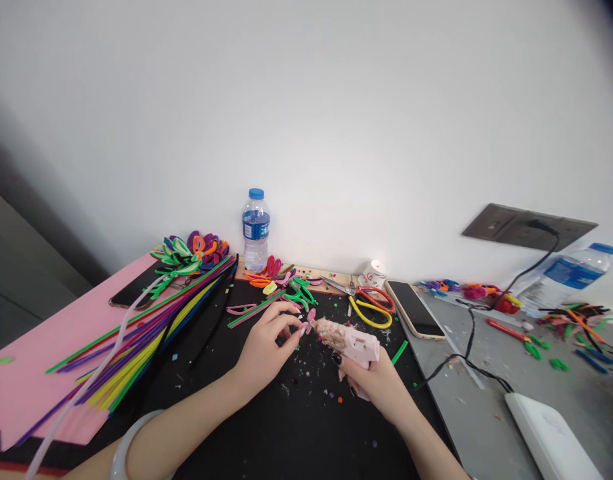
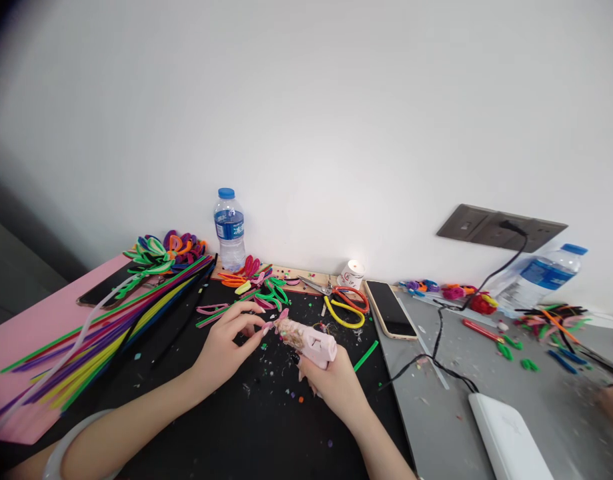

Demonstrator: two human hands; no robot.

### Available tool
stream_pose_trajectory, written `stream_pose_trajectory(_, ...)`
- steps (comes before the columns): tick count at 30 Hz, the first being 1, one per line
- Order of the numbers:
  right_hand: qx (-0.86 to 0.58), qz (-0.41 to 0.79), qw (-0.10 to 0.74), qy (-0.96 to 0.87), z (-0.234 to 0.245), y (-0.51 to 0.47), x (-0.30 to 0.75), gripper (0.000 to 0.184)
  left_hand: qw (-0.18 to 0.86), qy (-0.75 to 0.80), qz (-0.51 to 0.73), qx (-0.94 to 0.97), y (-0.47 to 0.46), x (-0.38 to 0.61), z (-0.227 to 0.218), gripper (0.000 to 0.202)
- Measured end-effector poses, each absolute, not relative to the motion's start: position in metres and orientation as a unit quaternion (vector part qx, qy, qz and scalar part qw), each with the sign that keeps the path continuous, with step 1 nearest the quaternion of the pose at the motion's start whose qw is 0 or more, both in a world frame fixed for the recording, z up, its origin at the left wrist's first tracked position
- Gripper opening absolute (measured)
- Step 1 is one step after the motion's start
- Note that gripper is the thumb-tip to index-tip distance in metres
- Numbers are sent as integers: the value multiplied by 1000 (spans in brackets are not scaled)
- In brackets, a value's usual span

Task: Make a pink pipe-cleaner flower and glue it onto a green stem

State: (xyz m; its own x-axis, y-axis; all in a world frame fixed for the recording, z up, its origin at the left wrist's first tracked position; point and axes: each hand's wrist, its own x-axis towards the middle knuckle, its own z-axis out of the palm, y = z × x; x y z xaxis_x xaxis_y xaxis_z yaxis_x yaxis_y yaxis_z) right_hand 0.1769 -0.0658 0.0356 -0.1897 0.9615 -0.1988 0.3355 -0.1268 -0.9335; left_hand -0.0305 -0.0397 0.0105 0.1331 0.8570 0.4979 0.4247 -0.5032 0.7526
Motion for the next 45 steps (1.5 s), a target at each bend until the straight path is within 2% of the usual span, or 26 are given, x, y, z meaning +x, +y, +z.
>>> stream_pose_trajectory(17,-549,528,309,-570,39,-67,177,37,223,443,474,728,-41,-30,11,8)
stream_pose_trajectory(30,-555,526,299,-571,40,-66,176,37,217,439,478,729,-40,-30,11,8)
stream_pose_trajectory(36,-562,512,317,-568,36,-66,180,28,216,437,486,725,-41,-31,10,7)
stream_pose_trajectory(45,-552,522,307,-574,38,-66,178,32,211,435,482,731,-41,-30,12,8)
